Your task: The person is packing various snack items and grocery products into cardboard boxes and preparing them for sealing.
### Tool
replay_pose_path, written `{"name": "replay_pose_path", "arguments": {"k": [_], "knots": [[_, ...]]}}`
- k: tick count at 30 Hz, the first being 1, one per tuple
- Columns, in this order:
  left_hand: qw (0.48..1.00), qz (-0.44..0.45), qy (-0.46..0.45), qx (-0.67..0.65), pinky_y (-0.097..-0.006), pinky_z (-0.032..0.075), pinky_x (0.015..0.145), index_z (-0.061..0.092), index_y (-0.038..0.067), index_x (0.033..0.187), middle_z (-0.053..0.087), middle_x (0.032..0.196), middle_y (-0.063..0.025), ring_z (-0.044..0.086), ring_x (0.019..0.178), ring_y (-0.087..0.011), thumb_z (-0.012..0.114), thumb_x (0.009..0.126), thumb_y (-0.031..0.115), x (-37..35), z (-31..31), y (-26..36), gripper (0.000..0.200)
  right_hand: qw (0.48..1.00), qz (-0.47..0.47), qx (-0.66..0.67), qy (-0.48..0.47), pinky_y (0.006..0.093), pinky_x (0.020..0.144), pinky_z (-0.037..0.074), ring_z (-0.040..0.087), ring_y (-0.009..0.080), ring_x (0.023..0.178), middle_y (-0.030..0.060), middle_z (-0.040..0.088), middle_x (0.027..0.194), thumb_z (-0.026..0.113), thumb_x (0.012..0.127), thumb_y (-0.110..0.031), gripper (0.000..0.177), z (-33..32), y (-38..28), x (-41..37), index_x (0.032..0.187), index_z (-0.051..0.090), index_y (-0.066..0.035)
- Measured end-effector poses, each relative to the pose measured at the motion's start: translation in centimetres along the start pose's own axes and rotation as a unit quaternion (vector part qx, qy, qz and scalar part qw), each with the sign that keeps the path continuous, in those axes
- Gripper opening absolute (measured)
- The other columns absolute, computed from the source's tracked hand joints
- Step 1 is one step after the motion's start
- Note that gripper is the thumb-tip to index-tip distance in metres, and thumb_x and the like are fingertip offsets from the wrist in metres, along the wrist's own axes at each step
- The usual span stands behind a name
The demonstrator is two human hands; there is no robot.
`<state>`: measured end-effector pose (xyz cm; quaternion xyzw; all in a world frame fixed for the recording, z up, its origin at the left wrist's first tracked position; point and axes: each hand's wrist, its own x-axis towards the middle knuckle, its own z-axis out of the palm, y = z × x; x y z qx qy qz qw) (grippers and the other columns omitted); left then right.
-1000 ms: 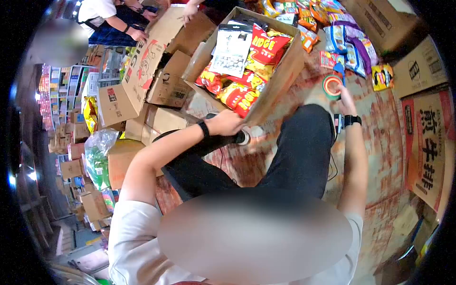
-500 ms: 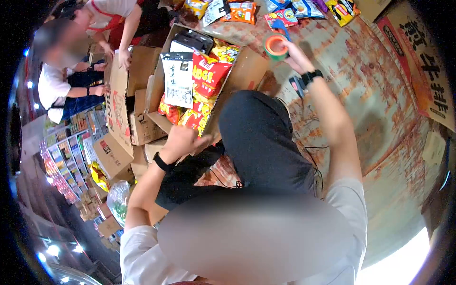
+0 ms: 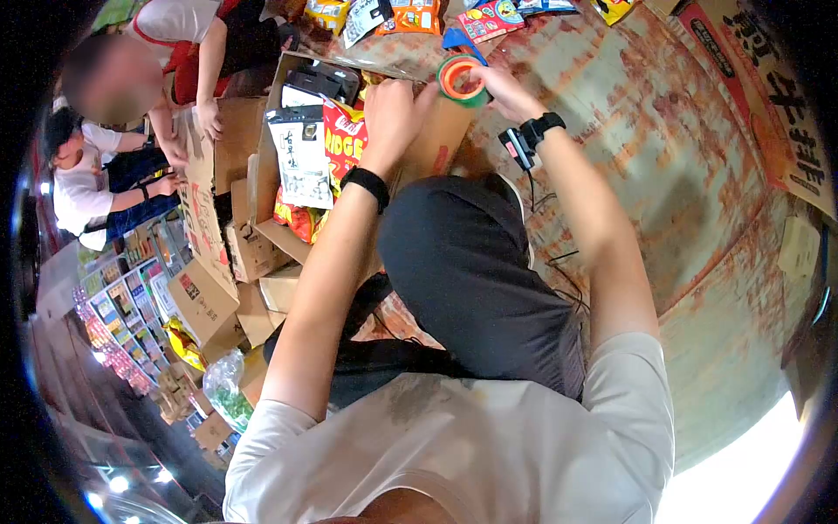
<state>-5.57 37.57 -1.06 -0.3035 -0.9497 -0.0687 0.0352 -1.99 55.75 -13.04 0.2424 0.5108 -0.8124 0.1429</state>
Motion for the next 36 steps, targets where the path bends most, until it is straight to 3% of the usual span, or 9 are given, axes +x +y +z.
{"name": "replay_pose_path", "arguments": {"k": [10, 18, 24, 25, 27, 29, 32, 34, 36], "knots": [[0.991, 0.128, -0.045, -0.009, -0.0442, 0.044, 0.072, 0.066, 0.003, 0.061, 0.06, 0.06, -0.0186, 0.06, 0.062, -0.0354, 0.063, 0.086, 0.029, -3.9, -0.5, 1.9, 0.036, 0.991, 0.014, 0.121, -0.048, 0.0268, 0.073, 0.042, 0.052, 0.006, 0.076, -0.0055, 0.054, 0.081, 0.059, 0.088, -0.022, 0.012, -3.9, 0.8, -1.9, 0.081, 0.055, -0.013], [0.965, 0.194, -0.089, -0.15, -0.0383, 0.041, 0.077, 0.061, 0.006, 0.07, 0.056, 0.068, -0.0106, 0.056, 0.076, -0.0272, 0.058, 0.075, 0.022, -10.4, -3.0, 4.4, 0.017, 0.983, 0.094, -0.065, -0.141, 0.0312, 0.06, 0.043, 0.05, 0.0072, 0.069, -0.0032, 0.054, 0.079, 0.061, 0.083, -0.029, 0.018, -3.9, 5.5, -4.9, 0.083, 0.059, -0.011], [0.96, 0.22, -0.12, -0.124, -0.0372, 0.041, 0.08, 0.059, 0.008, 0.07, 0.056, 0.071, -0.0087, 0.055, 0.08, -0.0257, 0.056, 0.076, 0.015, -10.0, -2.6, 4.5, 0.01, 0.996, -0.057, -0.015, 0.063, 0.0253, 0.062, 0.042, 0.052, 0.0094, 0.068, 0.0001, 0.055, 0.075, 0.062, 0.082, -0.018, 0.019, 3.6, 3.8, -1.6, 0.086, 0.059, 0.0], [0.962, 0.214, -0.119, -0.124, -0.0372, 0.041, 0.08, 0.059, 0.008, 0.07, 0.056, 0.071, -0.0087, 0.055, 0.08, -0.0257, 0.056, 0.076, 0.015, -10.3, -2.1, 4.4, 0.01, 0.997, -0.059, -0.025, -0.036, 0.0274, 0.063, 0.044, 0.053, 0.0097, 0.071, 0.0013, 0.057, 0.078, 0.062, 0.081, -0.017, 0.019, 3.9, 2.6, 0.2, 0.084, 0.06, 0.002], [0.966, 0.23, -0.085, -0.086, -0.0367, 0.041, 0.082, 0.059, 0.009, 0.069, 0.057, 0.072, -0.0081, 0.056, 0.08, -0.0243, 0.056, 0.075, 0.012, -10.8, -0.8, 3.8, 0.007, 0.989, -0.076, -0.12, 0.028, 0.0291, 0.064, 0.043, 0.053, 0.0103, 0.073, 0.0028, 0.059, 0.08, 0.061, 0.081, -0.016, 0.019, 6.7, 2.7, 6.8, 0.083, 0.061, 0.002], [0.966, 0.21, -0.119, -0.096, -0.0357, 0.041, 0.084, 0.062, 0.01, 0.071, 0.058, 0.074, -0.0068, 0.056, 0.083, -0.0223, 0.057, 0.073, 0.011, -11.0, -0.7, 3.8, 0.005, 0.994, -0.112, 0.006, -0.001, 0.0305, 0.06, 0.041, 0.055, 0.0134, 0.067, 0.0048, 0.061, 0.071, 0.064, 0.077, -0.018, 0.019, 9.8, 0.5, 11.7, 0.071, 0.063, 0.0], [0.963, 0.214, -0.14, -0.083, -0.0351, 0.04, 0.085, 0.065, 0.01, 0.069, 0.059, 0.071, -0.0057, 0.056, 0.084, -0.0225, 0.061, 0.069, 0.016, -11.0, -0.9, 4.1, 0.008, 0.993, -0.089, -0.075, -0.007, 0.032, 0.066, 0.047, 0.058, 0.014, 0.072, 0.0024, 0.064, 0.077, 0.06, 0.085, -0.026, 0.023, 12.0, -1.0, 19.0, 0.079, 0.067, -0.004], [0.966, 0.203, -0.146, -0.062, -0.0355, 0.041, 0.083, 0.066, 0.01, 0.064, 0.059, 0.069, -0.0059, 0.057, 0.082, -0.0238, 0.061, 0.07, 0.017, -11.1, -1.5, 4.2, 0.01, 0.978, 0.004, 0.161, -0.133, 0.0289, 0.078, 0.048, 0.057, 0.0111, 0.087, 0.0022, 0.064, 0.097, 0.053, 0.091, -0.026, 0.023, 13.6, -4.0, 16.4, 0.1, 0.066, -0.008], [0.974, 0.182, -0.125, -0.046, -0.0349, 0.041, 0.081, 0.066, 0.01, 0.063, 0.059, 0.071, -0.0064, 0.056, 0.08, -0.0241, 0.061, 0.069, 0.017, -11.3, -1.9, 4.3, 0.011, 0.987, -0.035, 0.082, -0.136, 0.0297, 0.086, 0.05, 0.061, 0.0142, 0.098, 0.0049, 0.065, 0.108, 0.054, 0.094, -0.024, 0.03, 13.2, -4.7, 13.4, 0.115, 0.062, -0.005]]}}
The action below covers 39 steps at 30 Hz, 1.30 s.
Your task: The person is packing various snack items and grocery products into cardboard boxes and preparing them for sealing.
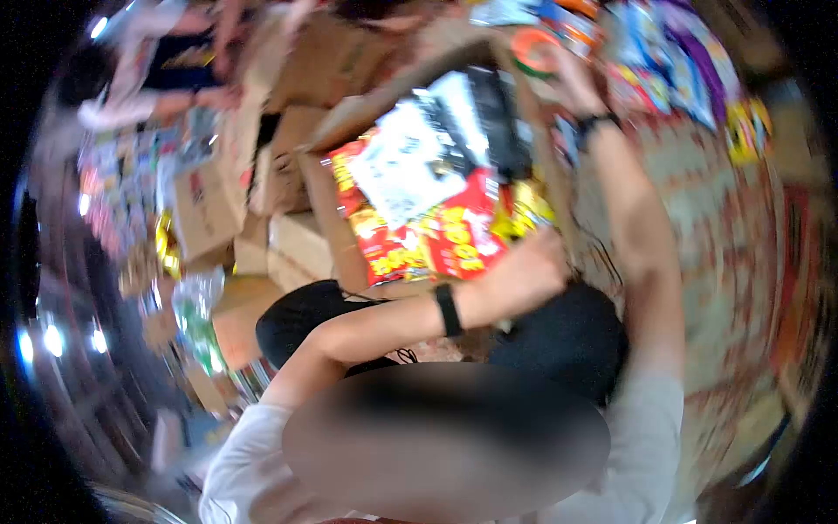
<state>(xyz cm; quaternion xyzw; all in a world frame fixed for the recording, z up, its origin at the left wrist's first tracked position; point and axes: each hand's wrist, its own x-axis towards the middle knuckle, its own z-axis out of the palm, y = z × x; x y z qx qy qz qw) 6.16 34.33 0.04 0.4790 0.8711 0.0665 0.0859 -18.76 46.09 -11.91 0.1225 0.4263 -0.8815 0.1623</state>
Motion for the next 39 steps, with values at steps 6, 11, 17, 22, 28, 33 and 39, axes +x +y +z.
{"name": "replay_pose_path", "arguments": {"k": [6, 11, 17, 22, 28, 33, 39], "knots": [[0.998, 0.01, 0.054, 0.008, -0.0359, 0.042, 0.084, 0.068, 0.006, 0.075, 0.062, 0.08, -0.0072, 0.056, 0.086, -0.0225, 0.062, 0.07, 0.018, -1.1, -3.5, 0.1, 0.014, 0.996, 0.057, -0.062, 0.031, 0.029, 0.085, 0.049, 0.061, 0.0141, 0.093, 0.0035, 0.064, 0.104, 0.055, 0.093, -0.018, 0.021, -7.1, 3.0, -10.5, 0.109, 0.061, -0.005], [0.973, 0.102, 0.179, -0.105, -0.0399, 0.044, 0.091, 0.062, 0.004, 0.095, 0.061, 0.092, -0.0107, 0.057, 0.093, -0.0266, 0.063, 0.084, 0.026, -7.9, -13.2, -1.4, 0.025, 0.981, 0.163, -0.099, 0.04, 0.0292, 0.078, 0.048, 0.057, 0.0129, 0.086, 0.0004, 0.058, 0.093, 0.056, 0.089, -0.012, 0.013, -15.5, 2.6, -22.6, 0.098, 0.061, -0.003], [0.983, -0.127, 0.11, 0.072, -0.0378, 0.05, 0.09, 0.07, 0.002, 0.091, 0.068, 0.096, -0.0138, 0.064, 0.098, -0.0307, 0.071, 0.083, 0.02, -28.7, -24.5, -14.1, 0.02, 0.968, 0.1, -0.152, 0.172, 0.0276, 0.068, 0.044, 0.054, 0.0096, 0.078, -0.0014, 0.058, 0.09, 0.056, 0.091, -0.02, 0.013, -16.7, -0.3, -30.1, 0.094, 0.059, -0.007], [0.863, -0.357, 0.318, 0.164, -0.0366, 0.052, 0.077, 0.072, 0.001, 0.099, 0.07, 0.096, -0.0138, 0.066, 0.09, -0.0268, 0.067, 0.089, 0.015, -51.1, -28.6, -13.0, 0.018, 0.96, 0.077, -0.178, 0.201, 0.031, 0.071, 0.046, 0.054, 0.0118, 0.078, -0.0003, 0.055, 0.087, 0.06, 0.091, -0.02, 0.013, -19.0, -8.0, -35.2, 0.092, 0.057, -0.007], [0.857, -0.293, 0.358, -0.225, -0.039, 0.049, 0.087, 0.064, -0.001, 0.118, 0.067, 0.107, -0.0156, 0.065, 0.096, -0.0273, 0.059, 0.087, 0.048, -52.6, -31.9, 10.1, 0.058, 0.956, 0.003, -0.264, 0.128, 0.0359, 0.072, 0.039, 0.049, 0.0141, 0.083, 0.0018, 0.047, 0.091, 0.058, 0.093, -0.021, 0.016, -9.7, -21.8, -45.1, 0.09, 0.05, -0.007], [0.844, 0.287, 0.157, -0.426, -0.0517, 0.045, 0.086, 0.063, -0.003, 0.103, 0.061, 0.106, -0.0147, 0.056, 0.109, -0.0387, 0.053, 0.093, 0.057, -47.5, -29.0, 19.9, 0.061, 0.907, -0.097, -0.4, 0.087, 0.0296, 0.08, 0.047, 0.056, 0.01, 0.088, -0.0005, 0.056, 0.095, 0.062, 0.092, -0.029, 0.022, -1.8, -28.7, -47.0, 0.099, 0.057, -0.008], [0.742, 0.512, 0.134, -0.411, -0.0503, 0.042, 0.089, 0.062, -0.006, 0.1, 0.06, 0.106, -0.0163, 0.055, 0.108, -0.042, 0.049, 0.096, 0.054, -46.4, -26.6, 20.1, 0.062, 0.887, -0.13, -0.442, 0.02, 0.0252, 0.071, 0.042, 0.049, 0.0088, 0.076, -0.0013, 0.051, 0.088, 0.056, 0.091, -0.017, 0.017, 5.1, -27.9, -43.8, 0.102, 0.054, -0.005]]}}
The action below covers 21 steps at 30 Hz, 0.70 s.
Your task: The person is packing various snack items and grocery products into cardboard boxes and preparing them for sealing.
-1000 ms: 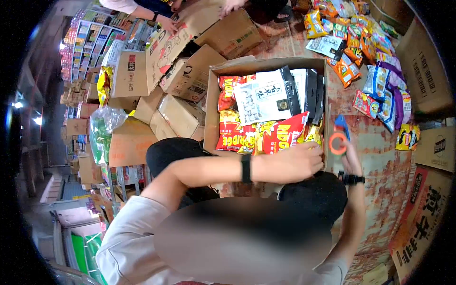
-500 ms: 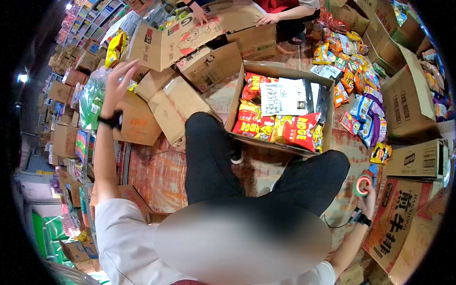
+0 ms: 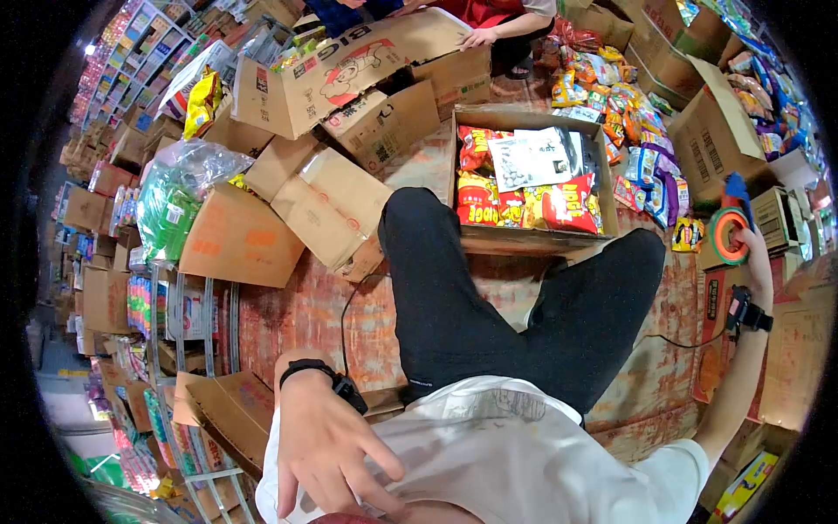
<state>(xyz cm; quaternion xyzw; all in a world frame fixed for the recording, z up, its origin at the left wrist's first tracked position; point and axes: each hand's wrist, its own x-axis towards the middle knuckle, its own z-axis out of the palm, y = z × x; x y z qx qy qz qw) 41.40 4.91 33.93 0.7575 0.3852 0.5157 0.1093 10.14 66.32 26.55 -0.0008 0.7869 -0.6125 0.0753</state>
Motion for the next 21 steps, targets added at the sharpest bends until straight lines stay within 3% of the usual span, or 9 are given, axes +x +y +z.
{"name": "replay_pose_path", "arguments": {"k": [3, 6, 11, 14, 15, 16, 17, 19, 21], "knots": [[0.999, -0.016, 0.03, 0.022, -0.05, 0.042, 0.088, 0.062, -0.006, 0.098, 0.059, 0.105, -0.0168, 0.056, 0.109, -0.0392, 0.048, 0.096, 0.053, -0.4, 0.9, 1.9, 0.061, 0.997, 0.012, -0.001, -0.074, 0.0236, 0.069, 0.041, 0.048, 0.0083, 0.074, -0.001, 0.051, 0.085, 0.05, 0.084, -0.009, 0.022, 4.2, -2.0, -1.0, 0.105, 0.055, -0.003], [0.996, -0.02, 0.056, 0.069, -0.0502, 0.043, 0.089, 0.062, -0.005, 0.099, 0.059, 0.106, -0.0154, 0.056, 0.11, -0.0372, 0.047, 0.096, 0.053, -0.6, 2.4, 3.2, 0.06, 0.994, 0.007, -0.02, -0.104, 0.0239, 0.067, 0.041, 0.047, 0.0083, 0.072, -0.001, 0.05, 0.084, 0.05, 0.084, -0.01, 0.022, 7.0, -3.2, -2.1, 0.105, 0.055, -0.003], [0.991, 0.004, 0.074, 0.114, -0.0502, 0.043, 0.09, 0.063, -0.003, 0.101, 0.06, 0.107, -0.0125, 0.055, 0.112, -0.0345, 0.045, 0.097, 0.051, -0.5, 4.0, 3.6, 0.058, 0.999, 0.007, -0.004, -0.049, 0.0249, 0.067, 0.041, 0.048, 0.0086, 0.071, -0.0008, 0.05, 0.08, 0.051, 0.083, -0.01, 0.015, 6.8, -1.6, -2.3, 0.097, 0.055, -0.004], [0.998, -0.011, 0.009, 0.063, -0.0477, 0.043, 0.088, 0.064, -0.002, 0.102, 0.06, 0.108, -0.0118, 0.055, 0.113, -0.0327, 0.045, 0.098, 0.051, 0.1, 3.6, 3.2, 0.056, 0.998, 0.015, 0.02, -0.055, 0.0248, 0.068, 0.041, 0.048, 0.0087, 0.071, -0.0005, 0.051, 0.08, 0.051, 0.083, -0.01, 0.014, 7.5, -2.3, -3.2, 0.096, 0.054, -0.005], [0.994, 0.031, 0.009, 0.106, -0.0481, 0.044, 0.09, 0.064, 0.004, 0.093, 0.06, 0.099, -0.0081, 0.058, 0.105, -0.03, 0.046, 0.097, 0.053, 0.1, 3.9, 3.0, 0.053, 0.999, 0.018, 0.035, 0.005, 0.0247, 0.068, 0.041, 0.048, 0.009, 0.071, -0.0006, 0.05, 0.08, 0.051, 0.083, -0.009, 0.015, 9.0, -3.0, -4.2, 0.097, 0.054, -0.004], [0.986, 0.071, 0.009, 0.149, -0.0484, 0.044, 0.091, 0.064, 0.009, 0.085, 0.059, 0.09, -0.0044, 0.061, 0.098, -0.0272, 0.047, 0.096, 0.056, 0.0, 4.2, 2.8, 0.051, 0.999, 0.018, 0.037, 0.007, 0.0247, 0.068, 0.041, 0.048, 0.009, 0.071, -0.0006, 0.05, 0.08, 0.051, 0.083, -0.009, 0.015, 8.2, -2.4, -4.0, 0.097, 0.054, -0.004], [0.987, 0.07, 0.006, 0.147, -0.0484, 0.044, 0.091, 0.064, 0.009, 0.085, 0.059, 0.09, -0.0044, 0.061, 0.098, -0.0272, 0.047, 0.096, 0.056, -0.3, 4.7, 2.5, 0.051, 0.999, 0.023, 0.033, -0.016, 0.0247, 0.069, 0.041, 0.047, 0.009, 0.071, -0.0009, 0.05, 0.08, 0.051, 0.083, -0.009, 0.016, 7.1, -1.5, -3.5, 0.098, 0.055, -0.004], [0.952, 0.155, 0.0, 0.266, -0.0463, 0.045, 0.089, 0.063, 0.01, 0.082, 0.058, 0.087, -0.0051, 0.061, 0.095, -0.0262, 0.047, 0.097, 0.054, -0.9, 5.5, 2.1, 0.05, 0.998, 0.028, 0.032, -0.038, 0.0246, 0.07, 0.041, 0.047, 0.009, 0.071, -0.0011, 0.05, 0.08, 0.051, 0.083, -0.01, 0.017, 6.5, -0.6, -3.5, 0.099, 0.055, -0.004], [0.962, 0.126, -0.002, 0.243, -0.046, 0.044, 0.089, 0.063, 0.007, 0.087, 0.059, 0.092, -0.0065, 0.06, 0.098, -0.0272, 0.047, 0.097, 0.054, -0.7, 4.9, 2.5, 0.051, 0.999, 0.039, 0.031, 0.021, 0.0242, 0.07, 0.041, 0.046, 0.0091, 0.07, -0.0012, 0.049, 0.08, 0.051, 0.084, -0.01, 0.018, 7.6, -1.1, -4.2, 0.1, 0.055, -0.004]]}}
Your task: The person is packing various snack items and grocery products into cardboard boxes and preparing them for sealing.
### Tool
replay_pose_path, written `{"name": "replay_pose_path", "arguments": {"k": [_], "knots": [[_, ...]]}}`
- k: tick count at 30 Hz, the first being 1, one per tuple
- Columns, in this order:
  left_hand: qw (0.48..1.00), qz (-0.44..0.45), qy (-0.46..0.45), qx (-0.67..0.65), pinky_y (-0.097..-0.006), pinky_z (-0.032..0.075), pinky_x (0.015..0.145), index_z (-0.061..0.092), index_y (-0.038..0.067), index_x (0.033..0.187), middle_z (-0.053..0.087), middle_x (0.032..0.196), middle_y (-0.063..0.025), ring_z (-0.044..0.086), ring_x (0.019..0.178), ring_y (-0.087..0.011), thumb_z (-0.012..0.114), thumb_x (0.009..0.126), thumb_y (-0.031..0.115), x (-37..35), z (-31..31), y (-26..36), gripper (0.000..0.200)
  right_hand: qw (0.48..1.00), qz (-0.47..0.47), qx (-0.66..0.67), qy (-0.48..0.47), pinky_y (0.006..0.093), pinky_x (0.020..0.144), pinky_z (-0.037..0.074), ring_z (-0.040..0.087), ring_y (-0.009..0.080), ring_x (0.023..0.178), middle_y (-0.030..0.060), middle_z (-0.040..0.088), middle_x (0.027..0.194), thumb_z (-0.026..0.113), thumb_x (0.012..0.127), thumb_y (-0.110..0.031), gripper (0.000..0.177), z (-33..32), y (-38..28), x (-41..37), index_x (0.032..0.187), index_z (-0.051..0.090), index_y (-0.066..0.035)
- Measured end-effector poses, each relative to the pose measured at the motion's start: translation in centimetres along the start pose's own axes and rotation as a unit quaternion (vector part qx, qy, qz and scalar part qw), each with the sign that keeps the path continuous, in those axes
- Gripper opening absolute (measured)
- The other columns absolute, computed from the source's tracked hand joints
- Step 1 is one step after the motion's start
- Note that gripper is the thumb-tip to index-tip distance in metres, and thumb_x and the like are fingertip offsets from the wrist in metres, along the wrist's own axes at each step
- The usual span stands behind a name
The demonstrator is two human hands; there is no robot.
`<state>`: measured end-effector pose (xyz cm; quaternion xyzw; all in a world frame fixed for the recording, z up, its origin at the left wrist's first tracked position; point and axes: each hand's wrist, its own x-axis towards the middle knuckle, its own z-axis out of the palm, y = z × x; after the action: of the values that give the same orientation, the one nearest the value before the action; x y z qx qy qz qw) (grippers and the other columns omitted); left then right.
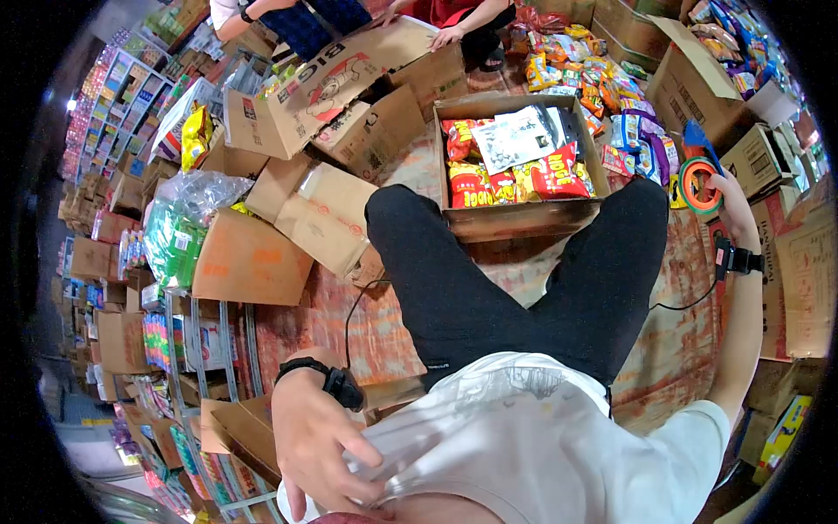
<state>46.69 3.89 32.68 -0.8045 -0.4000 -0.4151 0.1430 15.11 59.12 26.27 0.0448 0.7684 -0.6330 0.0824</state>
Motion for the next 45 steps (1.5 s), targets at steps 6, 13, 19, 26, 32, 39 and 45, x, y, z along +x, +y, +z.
{"name": "replay_pose_path", "arguments": {"k": [6, 13, 19, 26, 32, 39, 45], "knots": [[0.981, -0.147, -0.015, -0.124, -0.0433, 0.042, 0.088, 0.064, -0.001, 0.106, 0.061, 0.114, -0.0117, 0.055, 0.111, -0.0301, 0.046, 0.097, 0.052, 1.5, -2.7, -1.6, 0.057, 1.0, 0.007, 0.021, -0.009, 0.0248, 0.067, 0.041, 0.048, 0.0093, 0.069, 0.0002, 0.05, 0.08, 0.052, 0.085, -0.009, 0.013, -1.1, 2.0, 0.3, 0.097, 0.053, -0.004], [0.955, -0.226, -0.133, -0.141, -0.0414, 0.041, 0.09, 0.064, 0.001, 0.114, 0.061, 0.122, -0.0107, 0.053, 0.11, -0.0275, 0.047, 0.096, 0.052, 3.4, -5.8, -5.5, 0.056, 0.999, 0.014, 0.043, 0.006, 0.0265, 0.067, 0.044, 0.051, 0.0106, 0.072, 0.0012, 0.053, 0.083, 0.054, 0.085, -0.01, 0.012, -2.9, 6.3, 3.6, 0.094, 0.052, -0.003], [0.759, -0.648, 0.022, 0.06, -0.0346, 0.05, 0.088, 0.058, -0.001, 0.125, 0.068, 0.112, -0.0164, 0.065, 0.104, -0.0289, 0.06, 0.093, 0.047, -8.2, -14.8, -16.8, 0.057, 0.997, 0.01, 0.016, -0.08, 0.0275, 0.084, 0.051, 0.062, 0.0129, 0.092, 0.0056, 0.064, 0.105, 0.057, 0.086, -0.014, 0.032, -1.6, 4.7, 7.7, 0.114, 0.058, 0.001], [0.326, -0.886, -0.2, 0.263, -0.0432, 0.043, 0.102, 0.051, 0.003, 0.136, 0.057, 0.129, -0.0241, 0.055, 0.121, -0.0342, 0.06, 0.09, 0.049, -37.3, -22.5, -22.9, 0.066, 0.936, -0.049, -0.315, -0.15, 0.0299, 0.084, 0.045, 0.062, 0.0189, 0.09, 0.0111, 0.067, 0.095, 0.056, 0.082, -0.028, 0.032, 2.9, 5.4, 16.0, 0.093, 0.064, 0.002], [0.441, -0.88, 0.056, 0.166, -0.0348, 0.039, 0.099, 0.021, -0.003, 0.151, 0.041, 0.142, -0.0181, 0.045, 0.12, -0.025, 0.06, 0.086, 0.063, -43.2, -19.5, -30.4, 0.101, 0.915, 0.04, -0.363, -0.172, 0.0312, 0.095, 0.043, 0.06, 0.0217, 0.108, 0.015, 0.066, 0.112, 0.057, 0.085, -0.031, 0.05, 6.0, 7.5, 20.2, 0.119, 0.057, 0.006], [0.55, -0.774, 0.313, 0.038, -0.028, 0.049, 0.063, 0.051, 0.006, 0.137, 0.063, 0.097, -0.006, 0.054, 0.075, -0.0102, 0.063, 0.09, 0.029, -53.4, -17.1, -36.5, 0.054, 0.908, 0.205, -0.285, -0.227, 0.0292, 0.073, 0.05, 0.062, 0.0128, 0.082, 0.0021, 0.068, 0.093, 0.053, 0.092, -0.03, 0.033, 11.7, 7.1, 22.7, 0.106, 0.067, -0.003], [0.425, -0.831, 0.357, 0.042, -0.0318, 0.05, 0.063, 0.063, 0.001, 0.109, 0.062, 0.086, -0.0022, 0.058, 0.074, -0.0121, 0.048, 0.092, 0.023, -54.0, -15.1, -37.5, 0.031, 0.885, 0.417, 0.014, -0.206, 0.0478, 0.086, 0.059, 0.067, 0.0261, 0.097, 0.0132, 0.063, 0.109, 0.052, 0.09, -0.018, 0.035, 15.3, 9.2, 23.2, 0.12, 0.053, -0.001]]}}
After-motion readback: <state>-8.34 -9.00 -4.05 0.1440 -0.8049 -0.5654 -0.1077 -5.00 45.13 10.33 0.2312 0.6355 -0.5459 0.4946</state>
